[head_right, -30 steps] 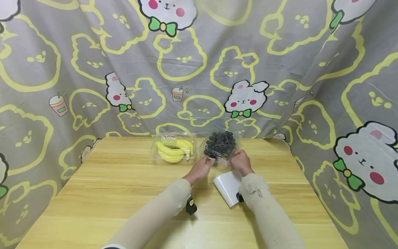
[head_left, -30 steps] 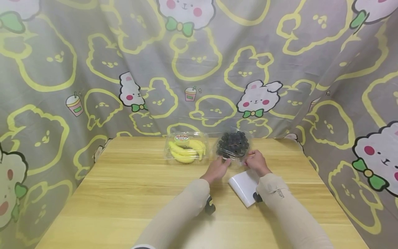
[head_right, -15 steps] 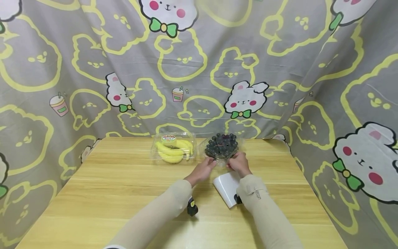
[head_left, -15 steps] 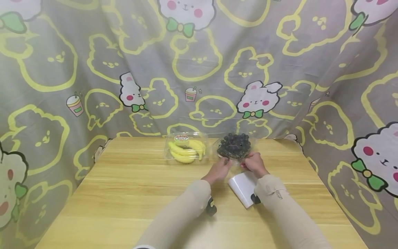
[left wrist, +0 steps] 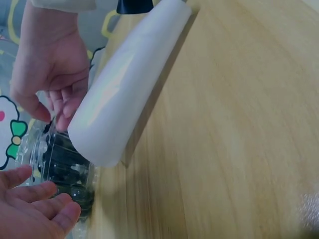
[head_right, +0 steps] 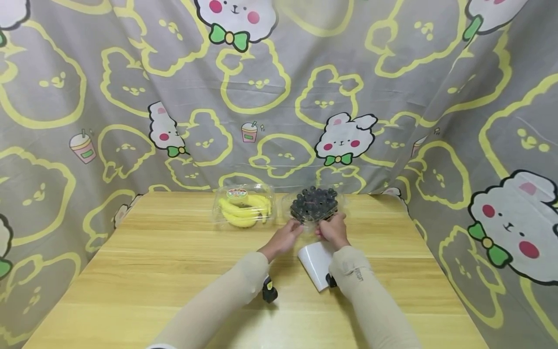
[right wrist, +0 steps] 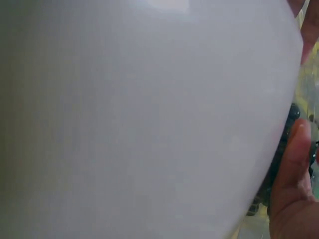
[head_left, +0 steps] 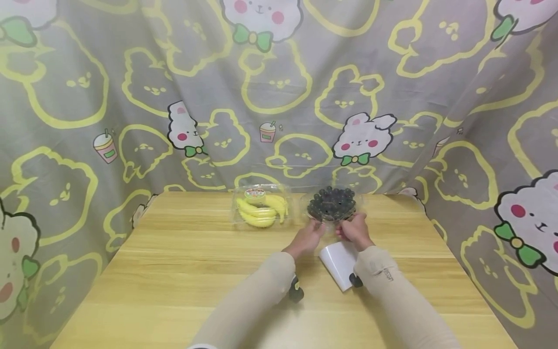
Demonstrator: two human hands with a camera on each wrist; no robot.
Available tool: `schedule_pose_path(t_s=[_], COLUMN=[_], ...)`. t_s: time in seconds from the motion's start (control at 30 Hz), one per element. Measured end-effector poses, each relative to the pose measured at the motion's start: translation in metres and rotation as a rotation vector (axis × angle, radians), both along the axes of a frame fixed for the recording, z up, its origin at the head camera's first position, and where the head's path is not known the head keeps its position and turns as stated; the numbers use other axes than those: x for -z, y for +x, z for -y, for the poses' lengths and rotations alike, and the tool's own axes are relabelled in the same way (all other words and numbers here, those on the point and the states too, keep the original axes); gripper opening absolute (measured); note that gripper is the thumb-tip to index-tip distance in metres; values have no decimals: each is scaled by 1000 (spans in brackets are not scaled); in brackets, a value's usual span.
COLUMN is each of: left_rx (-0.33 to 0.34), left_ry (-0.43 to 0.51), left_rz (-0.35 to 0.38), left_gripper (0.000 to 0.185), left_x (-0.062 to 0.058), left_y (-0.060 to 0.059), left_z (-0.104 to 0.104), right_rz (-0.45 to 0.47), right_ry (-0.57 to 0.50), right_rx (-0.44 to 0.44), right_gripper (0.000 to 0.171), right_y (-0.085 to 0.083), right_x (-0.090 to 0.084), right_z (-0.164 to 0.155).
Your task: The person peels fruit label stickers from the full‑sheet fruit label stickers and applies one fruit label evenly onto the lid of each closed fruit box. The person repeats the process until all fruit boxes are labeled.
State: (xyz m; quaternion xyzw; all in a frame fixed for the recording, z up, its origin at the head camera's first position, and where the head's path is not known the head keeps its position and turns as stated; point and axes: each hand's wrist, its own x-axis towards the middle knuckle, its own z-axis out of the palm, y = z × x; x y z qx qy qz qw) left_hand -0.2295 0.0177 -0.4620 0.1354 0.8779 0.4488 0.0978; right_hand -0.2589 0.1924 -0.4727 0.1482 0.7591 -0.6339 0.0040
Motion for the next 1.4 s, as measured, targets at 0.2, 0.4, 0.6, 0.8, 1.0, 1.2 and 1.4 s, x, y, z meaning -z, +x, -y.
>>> schedule_pose_path(t_s=[0.2,0.4,0.6,0.8,1.0,1.2,1.4], left_rx=[18,49,42,29,3,1,0], left_ry=[-18,-34,-67,-50,-3,31,44], left_rz=[-6,-1,-1,10,16,36,42], left_gripper=[48,53,62,66,61,61,60], left_x=[-3,-5,-5,-5,-4,-4,-1], left_y=[4,7,7,4,2,2,1], left_z=[-3,-4,-3,2,6,8,10], right_rz=[-3,28,21,-4,21,48,39], right_ry=[37,76,45,13,20,96,106], right_rx=[29,47,45,49,55,89,147], right_gripper=[56,58,65,64,52,49,70], right_y=[-3,-7,-9,-9,-7,-6,-4], right_x=[0,0,2,2,2,2,-1], right_z=[-9,-15,-16,-14,-12,-14,-23])
